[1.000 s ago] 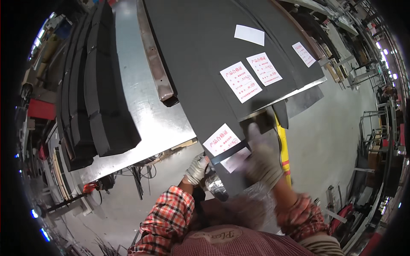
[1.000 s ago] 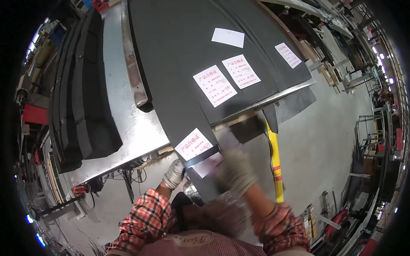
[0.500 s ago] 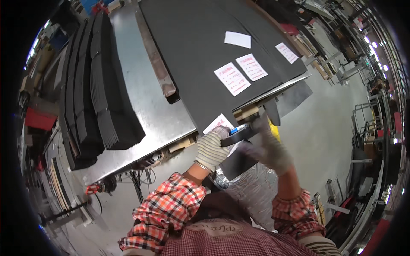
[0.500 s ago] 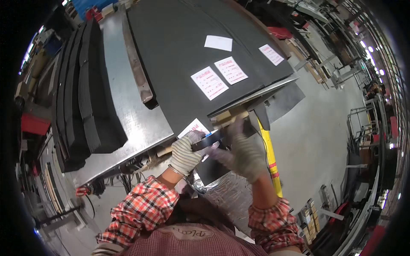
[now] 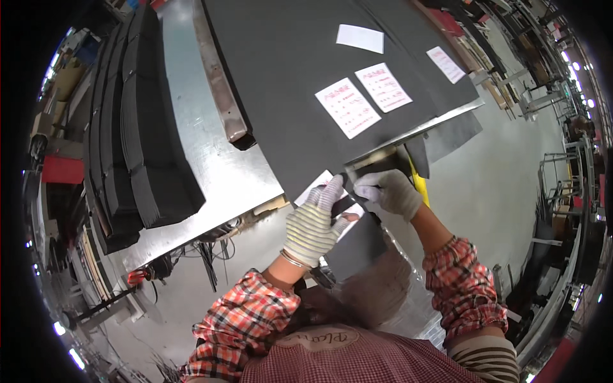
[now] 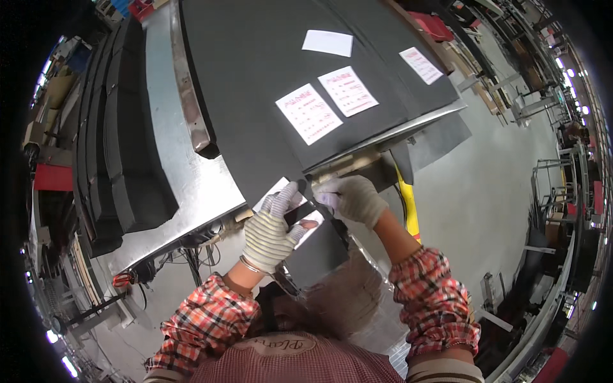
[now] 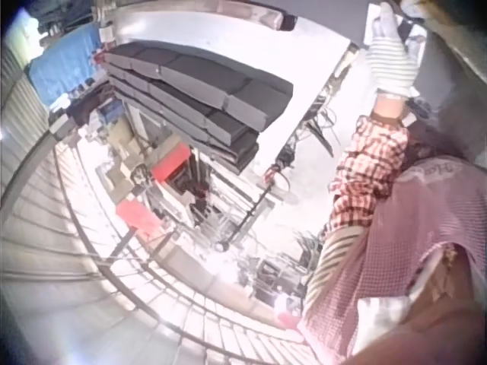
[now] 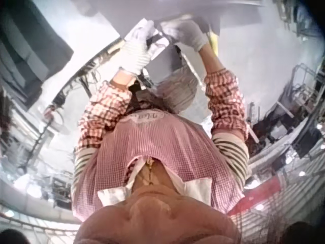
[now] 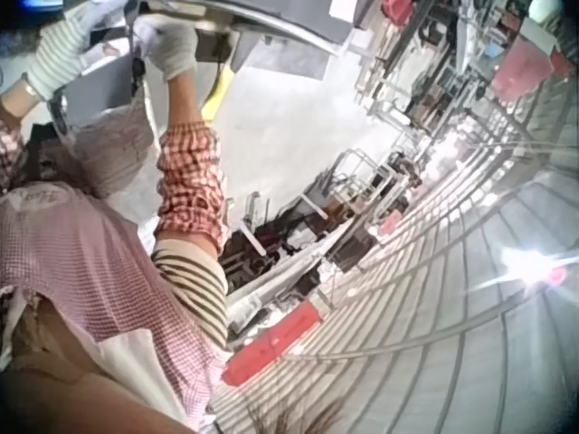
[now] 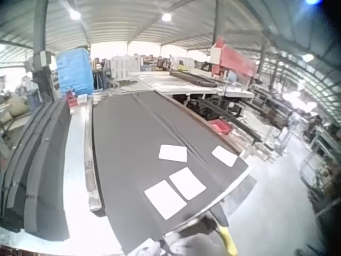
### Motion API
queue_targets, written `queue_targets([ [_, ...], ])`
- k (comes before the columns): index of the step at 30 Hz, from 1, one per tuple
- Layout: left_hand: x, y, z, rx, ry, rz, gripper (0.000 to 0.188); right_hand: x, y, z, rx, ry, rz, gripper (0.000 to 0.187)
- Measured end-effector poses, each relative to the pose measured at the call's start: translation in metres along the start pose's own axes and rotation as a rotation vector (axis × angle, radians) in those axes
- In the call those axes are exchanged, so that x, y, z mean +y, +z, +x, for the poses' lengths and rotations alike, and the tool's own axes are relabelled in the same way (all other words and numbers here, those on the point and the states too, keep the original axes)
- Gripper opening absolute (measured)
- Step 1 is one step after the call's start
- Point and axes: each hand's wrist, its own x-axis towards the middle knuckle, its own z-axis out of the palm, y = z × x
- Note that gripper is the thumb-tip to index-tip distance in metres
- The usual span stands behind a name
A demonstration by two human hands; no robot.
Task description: Bundling long dark industrial components with tape and applying labels.
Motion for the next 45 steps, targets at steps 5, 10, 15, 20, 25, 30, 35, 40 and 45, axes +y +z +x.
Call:
queue_targets([
  [5,0.0,0.003,-0.011,0.018,-0.007,0.172,0.071,0.123,0.051,-0.045,-0.172,0.511,-0.655,0.025],
  [10,-0.015,-0.011,-0.032,0.459,0.048,-0.035,0.07,0.042,0.032,-0.013,-0.059,0.646,0.264,0.039],
  [15,0.008,0.035,-0.052,0.263,-0.399,-0.501,0.064,-0.068,0.029,-0.024,0.341,0.004,-0.503,0.044],
  [20,0.022,0.007,-0.181,-0.523,-0.652,-0.979,0.061,-0.098,-0.021,-0.121,-0.449,0.376,-0.385,0.051],
  [25,0.056,-0.052,-0.071,0.064,-0.362,-0.775,0.03,-0.142,-0.033,-0.068,-0.235,-0.116,0.337,0.065],
  [30,0.048,-0.117,-0.036,0.134,-0.256,-0.734,0.018,-0.183,-0.081,0.002,-0.636,-0.379,0.412,0.069],
  [35,-0.061,-0.041,-0.071,0.214,-0.34,-0.524,0.01,-0.007,-0.049,0.047,-0.649,0.187,0.163,0.039],
  [40,-0.125,0.065,-0.067,-0.133,-0.616,-1.166,0.048,0.093,0.073,0.009,0.014,-0.189,0.504,0.044],
  [45,-0.136,0.073,-0.079,-0.112,-0.696,-1.288,0.067,0.014,0.03,0.004,-0.259,0.289,0.644,0.047],
])
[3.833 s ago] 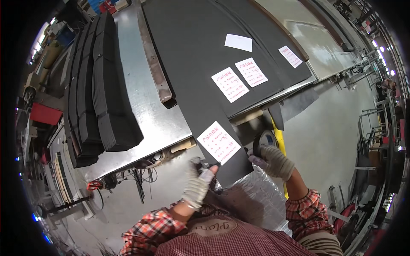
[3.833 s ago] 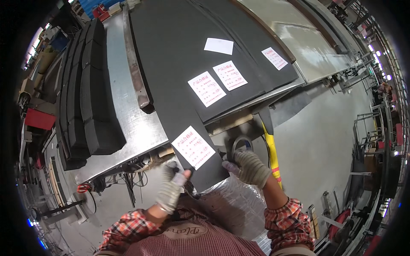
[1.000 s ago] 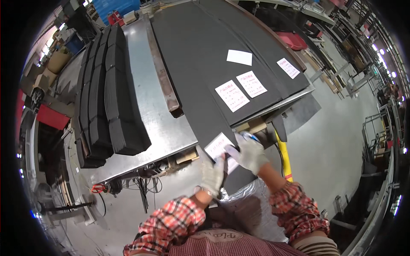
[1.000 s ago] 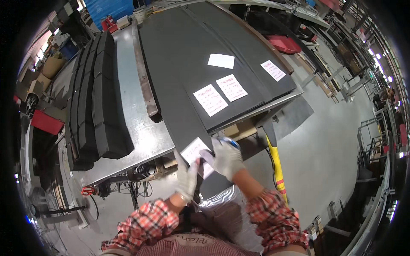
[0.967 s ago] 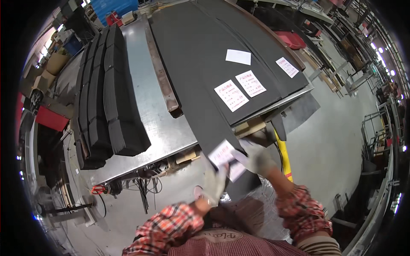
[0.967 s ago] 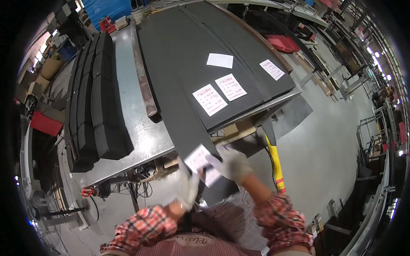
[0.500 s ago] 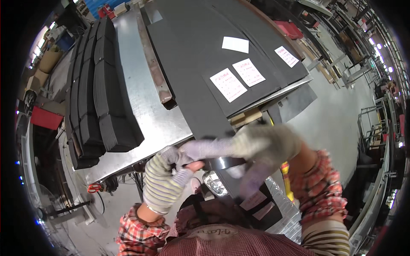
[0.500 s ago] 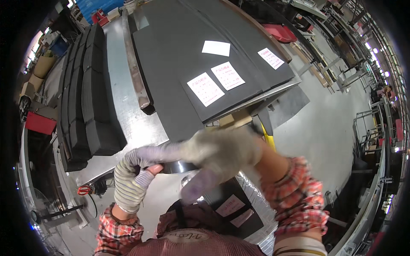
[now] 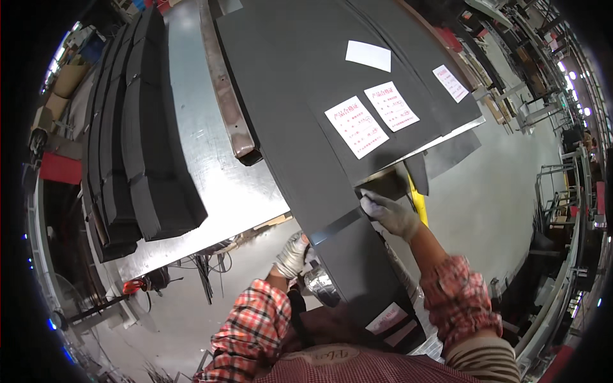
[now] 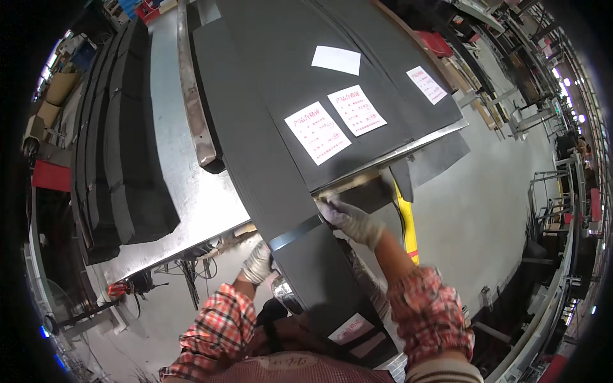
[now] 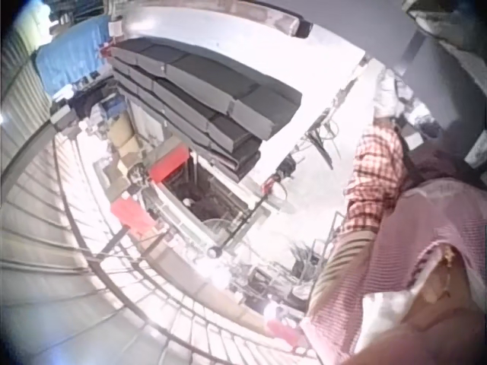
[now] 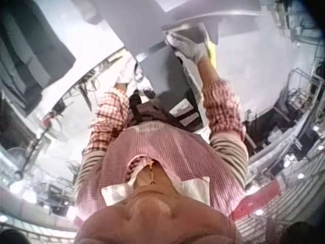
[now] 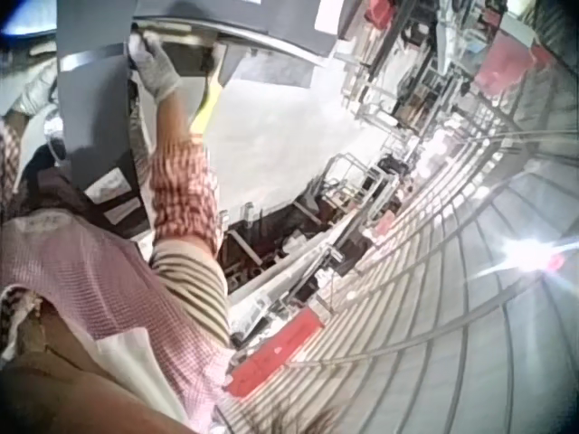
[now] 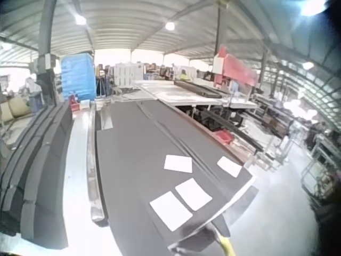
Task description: Bundling long dark industrial components with tape and applying labels.
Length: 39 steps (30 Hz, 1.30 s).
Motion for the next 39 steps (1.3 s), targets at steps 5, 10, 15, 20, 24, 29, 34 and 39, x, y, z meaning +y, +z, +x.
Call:
queue_targets([
  [5,0.03,-0.002,-0.023,0.09,0.016,0.296,0.053,-0.079,0.137,-0.015,0.674,0.09,-1.305,0.115],
  [10,0.126,0.041,-0.056,0.069,0.242,0.218,0.043,-0.076,0.131,-0.021,0.603,0.231,-1.275,0.113],
  [15,0.117,0.112,-0.008,0.195,0.549,0.911,0.032,-0.045,0.077,-0.042,0.531,-0.413,-0.452,0.096],
  [20,0.112,0.104,-0.014,0.141,0.772,1.212,0.054,-0.123,0.049,-0.03,0.26,-0.559,-1.076,0.048],
  [24,0.119,0.114,-0.017,0.178,0.663,1.315,0.071,-0.111,-0.002,-0.031,0.103,-0.176,-1.13,0.02],
  [29,0.116,0.12,-0.021,0.169,0.722,1.342,0.077,0.029,-0.012,0.028,0.243,0.331,-1.258,0.015],
  [34,0.118,0.106,-0.033,0.318,0.761,0.69,0.075,-0.001,-0.016,0.007,0.455,-0.051,-0.633,0.027],
  [39,0.062,0.112,-0.104,0.097,-0.027,1.084,0.076,-0.055,0.031,-0.089,0.166,-0.133,-0.81,0.056],
])
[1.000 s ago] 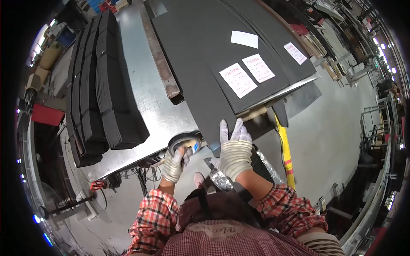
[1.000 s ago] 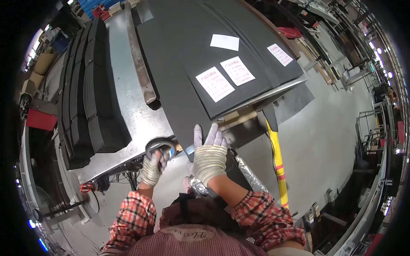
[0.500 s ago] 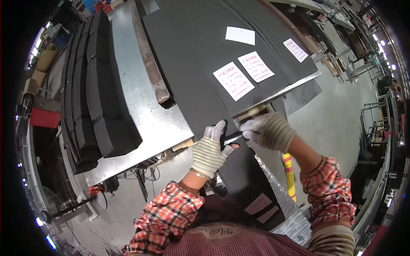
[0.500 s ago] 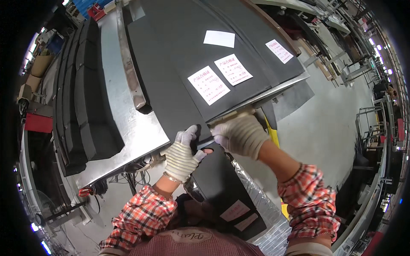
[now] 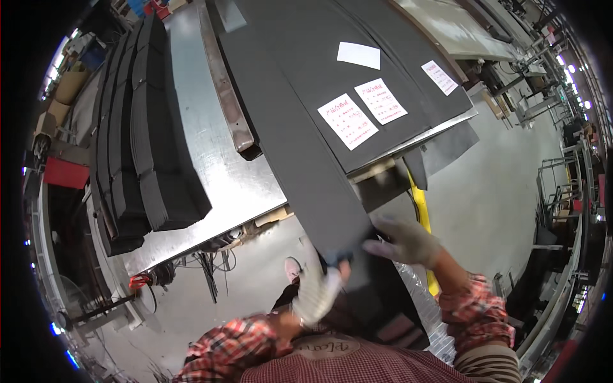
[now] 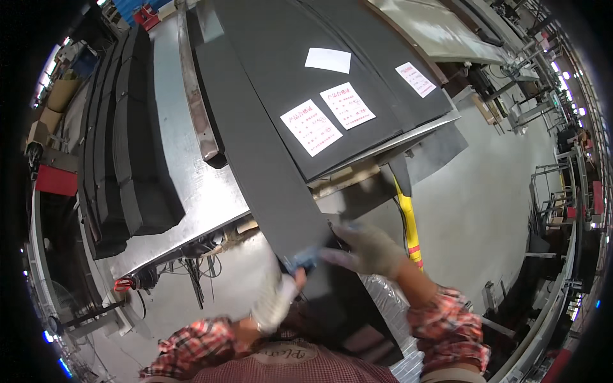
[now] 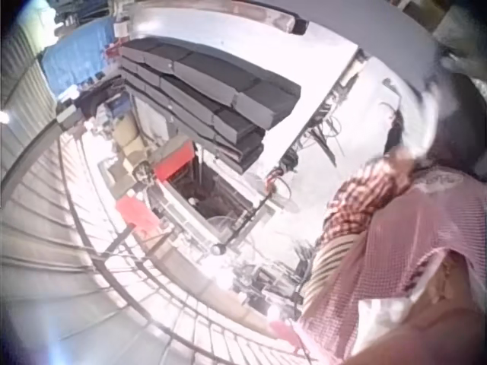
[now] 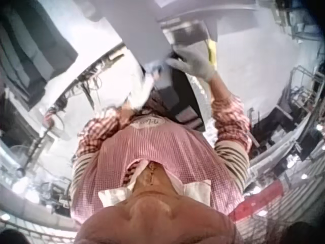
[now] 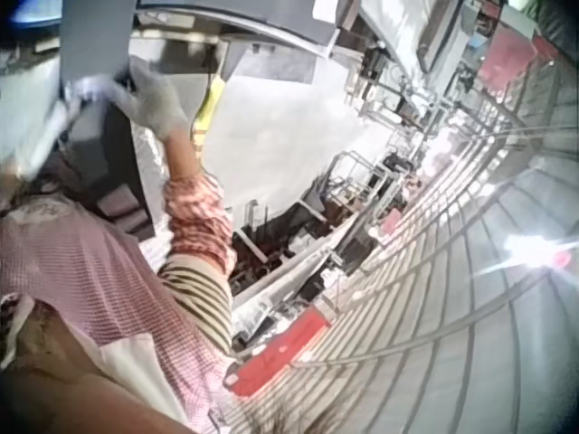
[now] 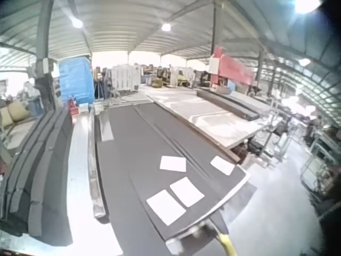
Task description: Bundling long dark industrial components with tape and applying labels.
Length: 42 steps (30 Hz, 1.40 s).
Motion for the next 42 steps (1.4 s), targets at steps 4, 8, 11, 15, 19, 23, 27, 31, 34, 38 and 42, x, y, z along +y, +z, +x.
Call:
queue_targets([
  [4,0.012,-0.016,-0.066,-0.202,0.267,-0.719,0.06,-0.016,-0.031,-0.049,-0.413,0.298,-0.093,0.059],
  [8,0.049,-0.048,-0.018,0.247,0.38,-0.71,0.039,-0.073,-0.042,-0.004,-0.145,-0.216,0.443,0.073],
  [11,0.099,-0.099,-0.025,0.299,0.451,-0.429,0.021,-0.105,-0.072,0.031,-0.278,-0.658,0.175,0.086],
  [15,0.013,-0.121,-0.012,0.349,0.246,-0.425,0.016,-0.058,-0.116,0.071,-0.545,-0.484,0.273,0.061],
  [19,-0.059,-0.05,0.055,0.36,0.204,-0.708,0.015,0.095,-0.035,0.111,-0.61,0.079,0.527,0.029],
  [23,-0.085,0.005,0.108,-0.052,0.092,-1.062,0.035,0.147,0.077,0.105,-0.215,-0.192,0.652,0.033],
  [27,-0.11,0.018,0.111,-0.302,0.103,-1.312,0.057,0.117,0.067,0.092,-0.289,-0.093,0.949,0.05],
  [31,-0.112,-0.002,0.103,-0.064,0.077,-0.962,0.049,-0.043,0.016,0.065,0.205,0.016,0.283,0.094],
  [34,-0.163,-0.019,0.099,-0.03,-0.124,-0.903,0.05,-0.084,0.07,0.067,0.278,0.259,-0.512,0.111],
  [38,-0.066,-0.099,0.055,0.049,0.161,-0.791,0.054,-0.08,0.068,0.061,0.223,0.359,-0.545,0.111],
  [42,0.035,-0.063,0.087,0.152,0.39,-0.491,0.04,-0.081,0.044,0.067,-0.117,0.428,-0.293,0.089],
])
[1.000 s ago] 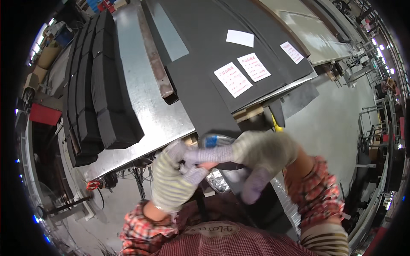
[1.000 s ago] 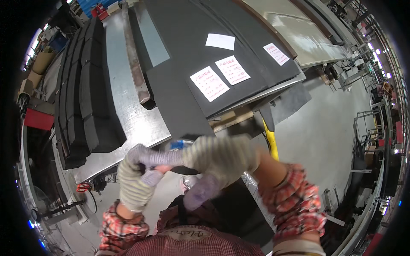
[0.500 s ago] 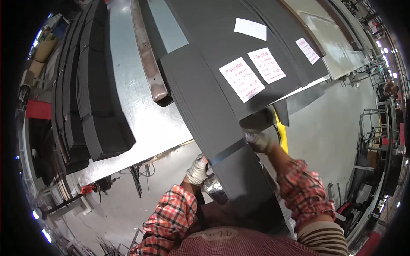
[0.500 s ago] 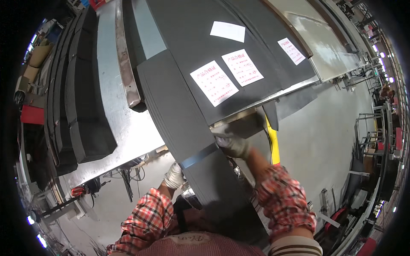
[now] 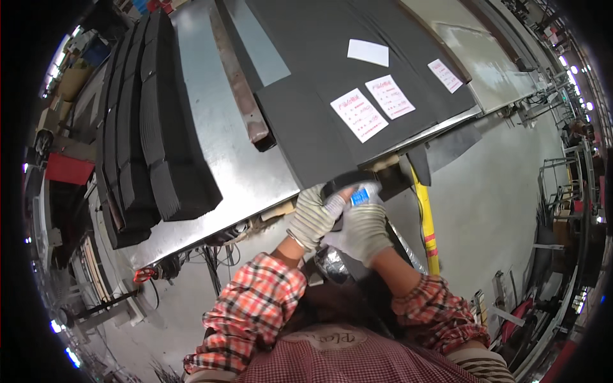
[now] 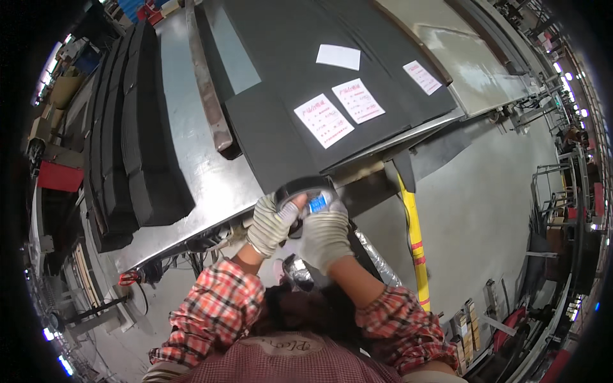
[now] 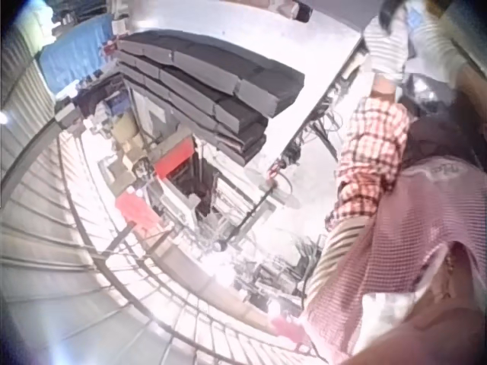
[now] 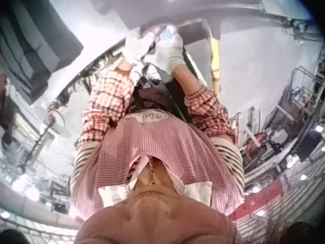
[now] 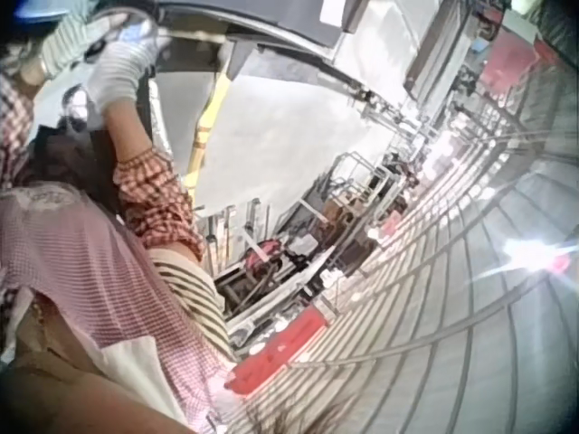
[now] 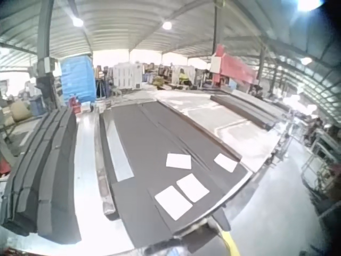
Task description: Bundling long dark industrial components with tape and applying labels.
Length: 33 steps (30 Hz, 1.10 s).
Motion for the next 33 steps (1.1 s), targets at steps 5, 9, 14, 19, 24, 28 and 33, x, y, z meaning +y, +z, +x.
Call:
queue_targets([
  [5,-0.01,0.023,-0.002,0.038,0.28,0.52,0.036,0.054,-0.065,-0.039,0.674,-0.533,0.421,0.069],
  [9,-0.013,0.022,0.002,0.041,0.299,0.668,0.062,0.075,-0.081,0.02,0.192,-0.613,-0.009,0.029],
  [14,-0.013,0.021,-0.002,0.066,0.264,0.749,0.077,0.1,-0.018,0.06,0.275,-0.388,-0.079,0.017],
  [19,-0.008,0.017,-0.007,-0.059,0.275,0.489,0.074,0.156,0.064,0.115,0.02,0.075,-0.054,0.03],
  [24,-0.032,0.011,-0.031,0.403,-0.17,0.092,0.077,0.11,0.005,0.052,0.079,-0.182,0.427,0.042],
  [28,-0.015,0.04,-0.104,0.12,-0.012,0.333,0.074,0.103,-0.034,-0.011,-0.052,-0.286,0.178,0.053],
  [33,0.006,0.035,-0.045,0.316,-0.433,-0.086,0.063,0.096,-0.025,0.034,0.036,-0.149,0.253,0.055],
])
